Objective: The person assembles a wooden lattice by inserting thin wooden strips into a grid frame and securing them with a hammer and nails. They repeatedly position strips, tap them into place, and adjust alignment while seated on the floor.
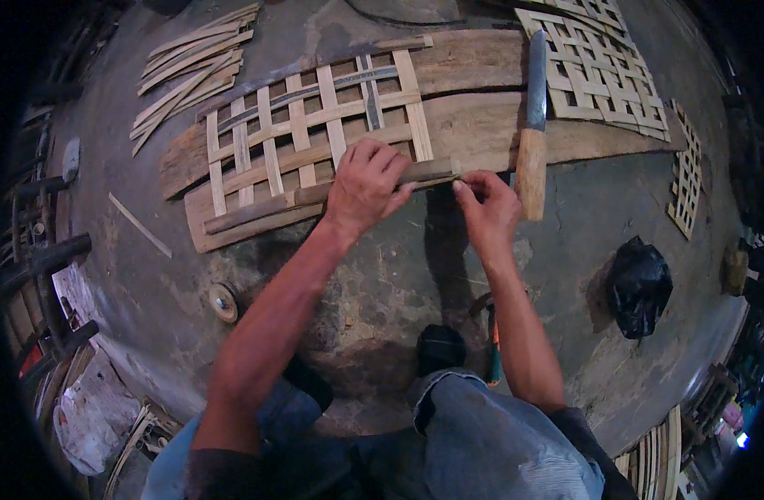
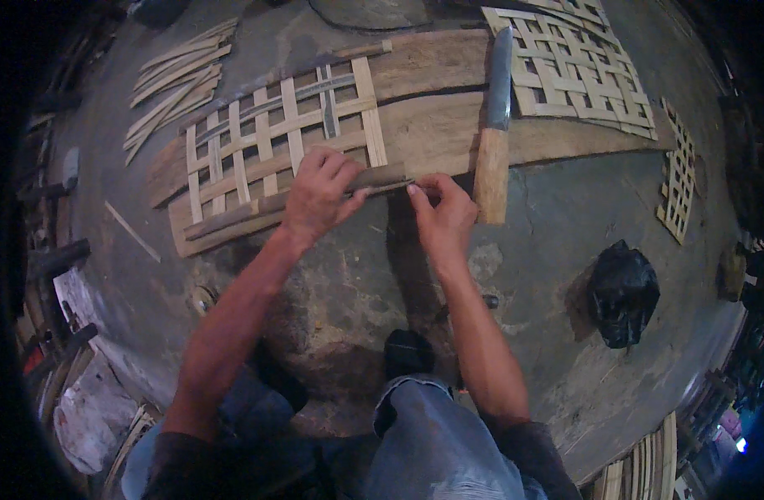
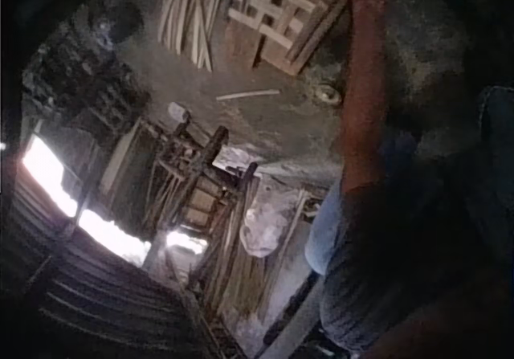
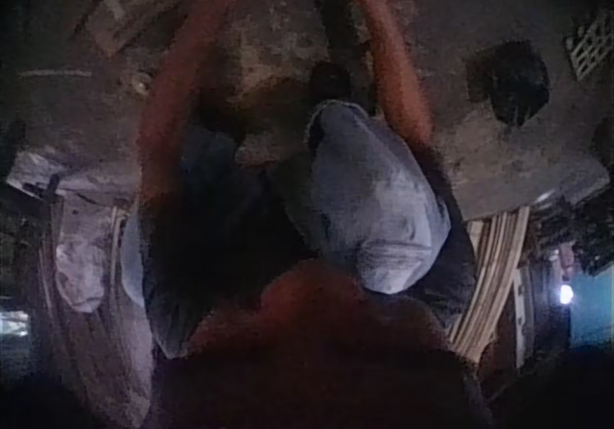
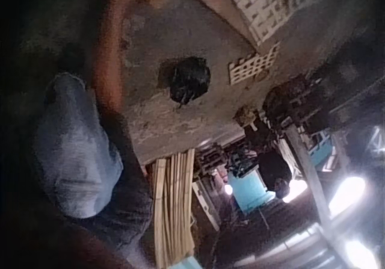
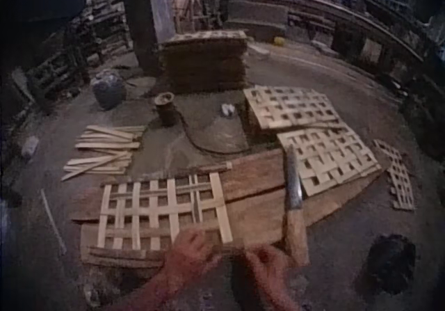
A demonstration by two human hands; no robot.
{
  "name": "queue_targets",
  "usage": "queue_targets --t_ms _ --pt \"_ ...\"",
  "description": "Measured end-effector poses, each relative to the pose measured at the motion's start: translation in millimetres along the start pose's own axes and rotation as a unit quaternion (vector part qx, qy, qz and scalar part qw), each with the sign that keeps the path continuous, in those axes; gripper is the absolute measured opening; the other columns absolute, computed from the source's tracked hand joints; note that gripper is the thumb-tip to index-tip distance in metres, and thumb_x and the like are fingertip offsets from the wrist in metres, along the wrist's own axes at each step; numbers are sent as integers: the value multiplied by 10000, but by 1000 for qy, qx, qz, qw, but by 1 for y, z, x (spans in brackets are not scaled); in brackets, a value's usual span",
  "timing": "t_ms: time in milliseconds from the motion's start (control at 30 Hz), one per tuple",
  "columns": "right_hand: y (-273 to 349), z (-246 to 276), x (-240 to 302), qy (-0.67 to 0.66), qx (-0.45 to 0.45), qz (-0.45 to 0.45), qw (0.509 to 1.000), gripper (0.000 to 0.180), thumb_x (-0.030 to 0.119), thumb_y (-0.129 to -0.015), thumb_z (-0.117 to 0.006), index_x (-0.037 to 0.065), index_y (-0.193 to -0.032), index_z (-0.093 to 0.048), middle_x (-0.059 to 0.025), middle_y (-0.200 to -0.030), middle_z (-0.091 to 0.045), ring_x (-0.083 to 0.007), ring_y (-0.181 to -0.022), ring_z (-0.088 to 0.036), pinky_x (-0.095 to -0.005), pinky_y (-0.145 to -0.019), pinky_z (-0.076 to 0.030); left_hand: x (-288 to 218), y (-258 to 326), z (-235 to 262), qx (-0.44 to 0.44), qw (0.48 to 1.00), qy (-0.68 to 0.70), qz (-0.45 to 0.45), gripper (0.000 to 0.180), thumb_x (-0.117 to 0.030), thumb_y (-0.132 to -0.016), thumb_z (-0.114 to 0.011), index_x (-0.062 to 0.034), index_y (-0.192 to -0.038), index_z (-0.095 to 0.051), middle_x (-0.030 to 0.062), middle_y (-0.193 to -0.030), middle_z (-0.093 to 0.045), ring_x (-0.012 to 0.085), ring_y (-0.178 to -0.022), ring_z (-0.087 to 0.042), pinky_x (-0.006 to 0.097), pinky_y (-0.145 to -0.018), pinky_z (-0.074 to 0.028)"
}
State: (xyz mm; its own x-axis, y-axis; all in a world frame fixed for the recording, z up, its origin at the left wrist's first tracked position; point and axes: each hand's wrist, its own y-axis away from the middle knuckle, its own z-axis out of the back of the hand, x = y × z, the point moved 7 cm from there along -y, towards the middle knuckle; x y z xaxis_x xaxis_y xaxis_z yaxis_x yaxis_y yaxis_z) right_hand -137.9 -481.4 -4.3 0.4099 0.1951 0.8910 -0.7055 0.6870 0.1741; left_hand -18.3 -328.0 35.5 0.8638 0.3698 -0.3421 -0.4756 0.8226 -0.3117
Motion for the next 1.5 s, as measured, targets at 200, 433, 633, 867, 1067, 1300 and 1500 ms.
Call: queue_targets --t_ms 200,433,633,867,1067,1300,1500 --pt "-9 -7 36 -131 31 116 984 142 90 -876 -751 -2 -981 -724 -98 -871 -736 -116 -793 -669 -279 -733 -522 0 1 3 -8 1000 11 0 402 -176 -699 -823 -77 -1051 -654 78 -1028 -616 298 -1005 -554 412 -911 -477" --pt "-16 -30 30 -107 23 133 985 126 78 -877 -753 5 -976 -731 -71 -849 -746 -94 -768 -664 -264 -716 -531 1 2 -1 3 999 34 13 407 -184 -706 -823 -77 -1059 -652 76 -1032 -612 294 -1016 -549 411 -910 -482" --pt "-22 -34 18 -147 27 92 985 127 83 -883 -751 0 -975 -723 -59 -824 -736 -82 -742 -643 -260 -698 -522 5 -1 3 -19 997 70 20 420 -218 -676 -836 -92 -1036 -661 69 -1022 -609 278 -1017 -563 399 -913 -488" --pt "-23 -33 23 -143 31 85 986 127 68 -886 -746 -11 -980 -714 -40 -853 -728 -83 -771 -643 -251 -711 -519 -1 -5 1 -42 996 75 38 410 -173 -669 -831 -93 -1034 -661 86 -1015 -634 298 -996 -594 420 -884 -490" --pt "-22 -23 17 -225 41 10 974 130 77 -902 -742 -8 -986 -691 -47 -880 -713 -109 -790 -654 -257 -720 -527 -4 -4 -5 -64 996 53 34 385 -152 -639 -812 -86 -982 -650 73 -981 -624 282 -972 -596 417 -906 -487" --pt "-13 -14 11 -227 7 40 973 133 66 -902 -740 -20 -994 -697 -44 -893 -708 -104 -815 -641 -247 -737 -515 -10 -2 -4 -83 996 26 12 377 -121 -628 -804 -78 -965 -642 78 -973 -627 281 -939 -600 396 -864 -526" --pt "-22 -17 32 -155 38 106 982 131 54 -876 -754 -18 -982 -727 -35 -898 -722 -84 -815 -633 -238 -719 -503 -9 -2 -4 -89 995 43 27 393 -122 -638 -813 -77 -986 -637 78 -963 -622 277 -960 -603 382 -845 -540"
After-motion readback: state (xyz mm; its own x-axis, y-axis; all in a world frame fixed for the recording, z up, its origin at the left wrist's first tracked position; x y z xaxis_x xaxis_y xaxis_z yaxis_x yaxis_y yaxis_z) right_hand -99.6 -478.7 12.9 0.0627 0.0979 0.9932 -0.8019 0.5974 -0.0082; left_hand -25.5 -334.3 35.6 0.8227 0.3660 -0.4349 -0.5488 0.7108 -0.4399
